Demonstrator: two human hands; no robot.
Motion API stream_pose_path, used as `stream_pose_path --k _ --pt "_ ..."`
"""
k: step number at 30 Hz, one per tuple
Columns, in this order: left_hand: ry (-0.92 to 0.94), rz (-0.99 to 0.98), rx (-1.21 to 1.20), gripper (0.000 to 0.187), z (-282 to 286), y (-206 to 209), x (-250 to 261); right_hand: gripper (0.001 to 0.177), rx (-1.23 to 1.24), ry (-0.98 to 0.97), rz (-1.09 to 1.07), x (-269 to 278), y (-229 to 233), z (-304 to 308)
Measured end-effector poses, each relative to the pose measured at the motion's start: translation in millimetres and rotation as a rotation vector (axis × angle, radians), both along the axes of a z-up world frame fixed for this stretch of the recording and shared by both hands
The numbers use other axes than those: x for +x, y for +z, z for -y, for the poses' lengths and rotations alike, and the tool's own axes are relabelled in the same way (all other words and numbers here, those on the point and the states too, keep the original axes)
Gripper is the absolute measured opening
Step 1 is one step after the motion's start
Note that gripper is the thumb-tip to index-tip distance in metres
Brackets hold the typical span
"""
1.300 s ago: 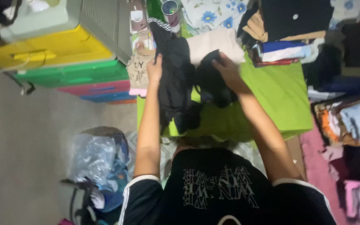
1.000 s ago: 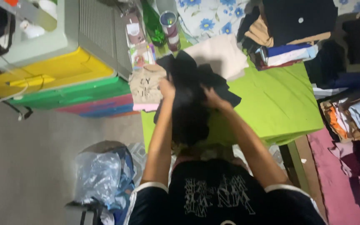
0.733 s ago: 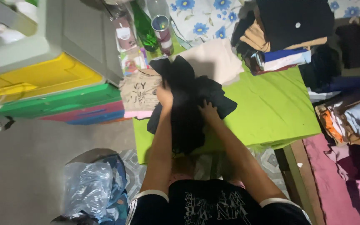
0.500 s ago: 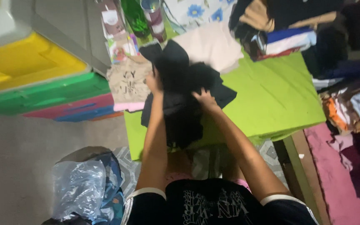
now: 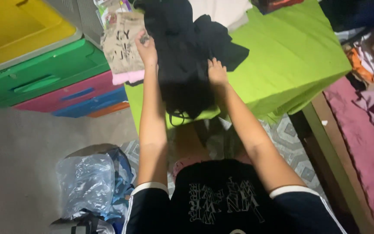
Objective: The person folds a black tank top and a black shirt on a green table before placing them on a stack of clothes. They then sort through more black garments on a bed, folding another shirt and adding it to the pile.
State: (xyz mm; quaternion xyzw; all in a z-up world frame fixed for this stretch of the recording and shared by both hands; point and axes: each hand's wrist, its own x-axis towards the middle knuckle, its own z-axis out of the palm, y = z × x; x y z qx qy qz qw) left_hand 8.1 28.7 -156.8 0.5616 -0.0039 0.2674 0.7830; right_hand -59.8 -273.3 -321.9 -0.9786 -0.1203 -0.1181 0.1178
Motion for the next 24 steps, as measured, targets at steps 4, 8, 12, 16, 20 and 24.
stream_pose_path --k 4,8,12,16,20,24 --pt "0.048 -0.352 -0.061 0.036 17 55 -71 0.079 0.301 0.094 -0.042 -57 97 12" --pt "0.113 0.077 0.205 0.025 28 79 -115 0.075 0.591 0.091 -0.072 -60 109 61" --pt "-0.162 0.088 0.460 0.020 82 137 -160 0.058 0.798 0.039 0.038 -73 205 114" --pt "-0.303 0.165 0.598 0.037 157 167 -183 0.049 1.027 0.100 0.022 -131 338 129" --pt "-0.321 0.357 0.974 0.076 213 141 -184 0.026 1.464 0.395 -0.069 -164 372 167" --pt "-0.452 0.047 1.113 0.034 243 72 -160 0.013 1.449 0.402 0.013 -181 383 217"
